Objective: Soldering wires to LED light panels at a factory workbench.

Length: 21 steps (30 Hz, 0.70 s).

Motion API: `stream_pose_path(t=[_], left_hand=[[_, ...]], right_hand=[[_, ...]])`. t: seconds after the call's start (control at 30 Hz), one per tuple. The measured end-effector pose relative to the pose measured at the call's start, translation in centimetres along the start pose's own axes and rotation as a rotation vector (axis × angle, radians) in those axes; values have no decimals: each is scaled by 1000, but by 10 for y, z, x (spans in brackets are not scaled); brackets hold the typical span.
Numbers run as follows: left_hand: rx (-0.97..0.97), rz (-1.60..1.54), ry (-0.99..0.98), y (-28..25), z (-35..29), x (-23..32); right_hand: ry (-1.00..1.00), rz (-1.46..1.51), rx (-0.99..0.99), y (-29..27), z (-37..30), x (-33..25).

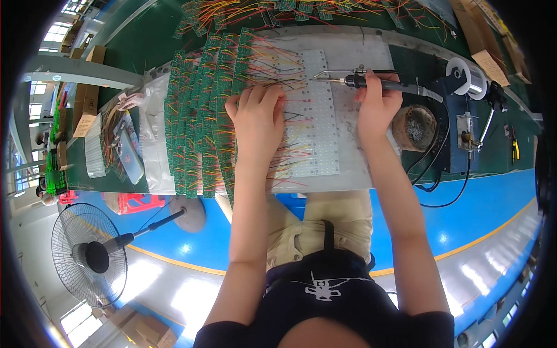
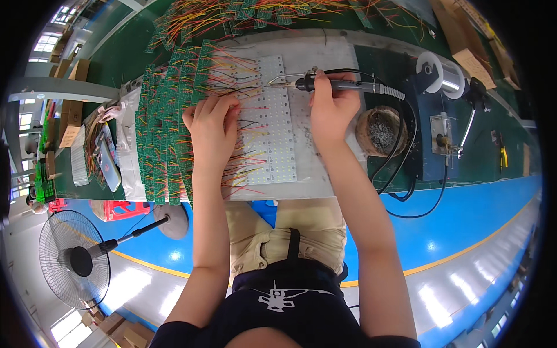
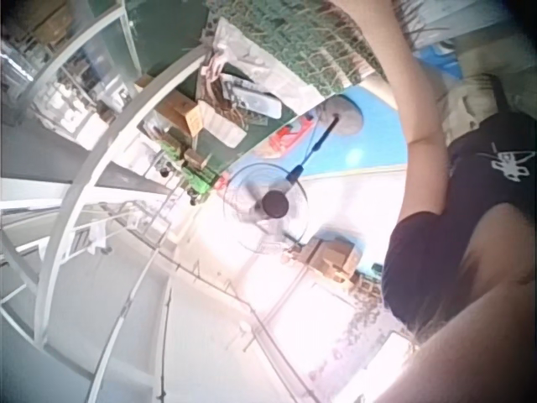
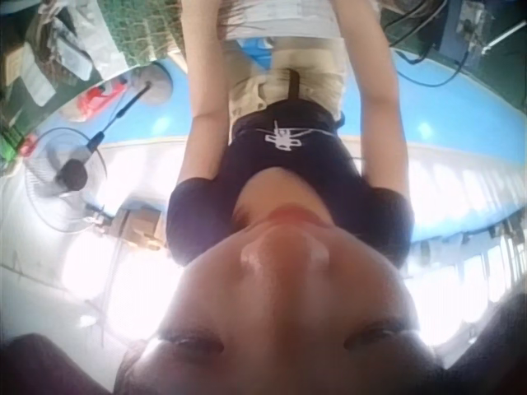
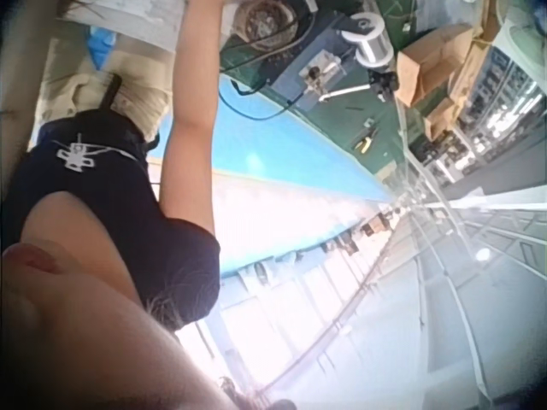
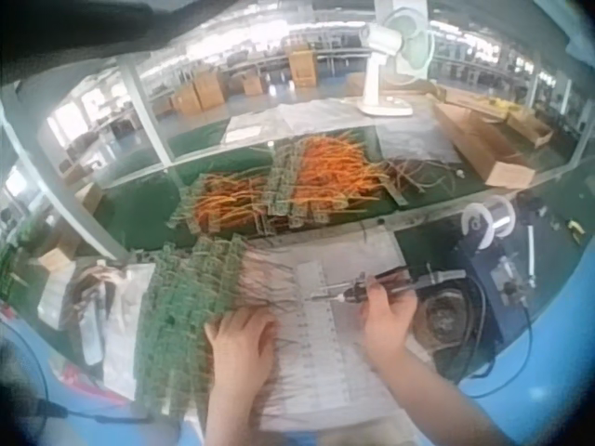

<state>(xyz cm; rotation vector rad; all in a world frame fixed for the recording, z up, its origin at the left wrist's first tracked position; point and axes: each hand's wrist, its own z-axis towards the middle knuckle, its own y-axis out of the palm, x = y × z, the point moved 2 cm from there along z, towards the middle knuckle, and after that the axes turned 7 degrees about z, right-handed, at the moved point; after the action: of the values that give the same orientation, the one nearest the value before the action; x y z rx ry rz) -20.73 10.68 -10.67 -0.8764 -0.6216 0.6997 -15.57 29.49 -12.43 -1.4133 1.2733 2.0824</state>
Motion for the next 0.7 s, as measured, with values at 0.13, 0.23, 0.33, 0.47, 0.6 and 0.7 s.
stream_pose_path(t=[0.13,0.23,0.33,0.47,0.6,0.7], left_hand=[[15,-13,16,0,-2,1],[12,-11,25,2,-2,2],[9,5,21,6,-2,2],[10,-15,25,7,-2,2],[29,-33,14,7,-3,1],[5,-11,14,10,-3,2]], right_hand=[[2,-9,-20,-2,-1,1],[7,-14,-29,-5,-1,4],[3,-25,-42,-4,-2,4],[4,-23,-47,-3,-3,5],[14,-80,-32,2,-4,2],[10,-83,-44,0,-3,3]])
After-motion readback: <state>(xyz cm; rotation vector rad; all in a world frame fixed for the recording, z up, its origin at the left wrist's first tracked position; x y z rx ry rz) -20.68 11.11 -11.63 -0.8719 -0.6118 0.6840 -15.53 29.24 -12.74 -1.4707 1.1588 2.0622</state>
